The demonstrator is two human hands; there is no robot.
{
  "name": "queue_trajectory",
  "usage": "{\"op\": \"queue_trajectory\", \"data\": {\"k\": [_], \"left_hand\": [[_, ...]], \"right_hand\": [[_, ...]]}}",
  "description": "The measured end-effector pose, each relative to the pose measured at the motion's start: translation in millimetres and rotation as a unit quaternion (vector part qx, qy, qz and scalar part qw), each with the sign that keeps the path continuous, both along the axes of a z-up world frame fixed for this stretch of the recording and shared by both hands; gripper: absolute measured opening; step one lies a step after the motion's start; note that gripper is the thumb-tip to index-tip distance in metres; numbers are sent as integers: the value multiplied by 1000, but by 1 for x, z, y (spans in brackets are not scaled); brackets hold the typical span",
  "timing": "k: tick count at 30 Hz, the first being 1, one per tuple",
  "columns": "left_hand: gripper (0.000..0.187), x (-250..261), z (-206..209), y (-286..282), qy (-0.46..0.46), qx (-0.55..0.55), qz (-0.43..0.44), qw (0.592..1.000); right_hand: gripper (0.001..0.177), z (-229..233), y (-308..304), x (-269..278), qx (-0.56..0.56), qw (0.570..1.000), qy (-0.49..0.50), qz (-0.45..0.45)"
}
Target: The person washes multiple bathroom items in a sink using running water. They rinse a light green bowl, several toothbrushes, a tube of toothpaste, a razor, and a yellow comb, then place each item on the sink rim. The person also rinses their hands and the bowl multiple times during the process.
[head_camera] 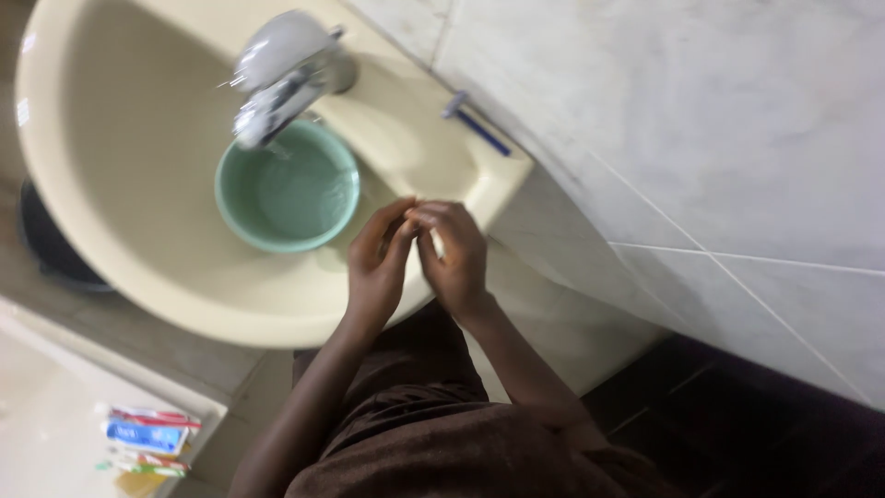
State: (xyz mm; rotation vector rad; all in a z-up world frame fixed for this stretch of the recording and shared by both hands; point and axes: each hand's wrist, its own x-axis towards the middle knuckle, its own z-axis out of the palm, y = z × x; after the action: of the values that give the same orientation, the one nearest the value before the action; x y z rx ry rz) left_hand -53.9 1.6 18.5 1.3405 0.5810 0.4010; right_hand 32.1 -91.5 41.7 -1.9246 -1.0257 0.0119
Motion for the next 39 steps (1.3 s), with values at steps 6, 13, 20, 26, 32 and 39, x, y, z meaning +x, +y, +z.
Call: {"op": "queue_trajectory", "data": {"k": [6, 13, 20, 26, 32, 39], "left_hand": [[31, -104, 14, 5, -28, 58, 156, 986], [28, -223, 2, 12, -37, 71, 340, 937], [24, -352, -40, 13, 70, 135, 469, 870], [23, -449, -131, 16, 147, 60, 561, 813], [25, -517, -249, 29, 246, -20, 613, 750], [31, -548, -350, 49, 278, -70, 599, 748]], "right_hand": [[28, 19, 34, -73, 12, 980, 78, 181], [29, 9, 90, -180, 33, 938, 84, 336], [25, -39, 127, -312, 0, 900, 108, 422], [17, -124, 153, -422, -73, 869, 127, 473], [11, -230, 167, -499, -169, 857, 72, 481], [19, -337, 182, -533, -272, 870, 9, 412]]}}
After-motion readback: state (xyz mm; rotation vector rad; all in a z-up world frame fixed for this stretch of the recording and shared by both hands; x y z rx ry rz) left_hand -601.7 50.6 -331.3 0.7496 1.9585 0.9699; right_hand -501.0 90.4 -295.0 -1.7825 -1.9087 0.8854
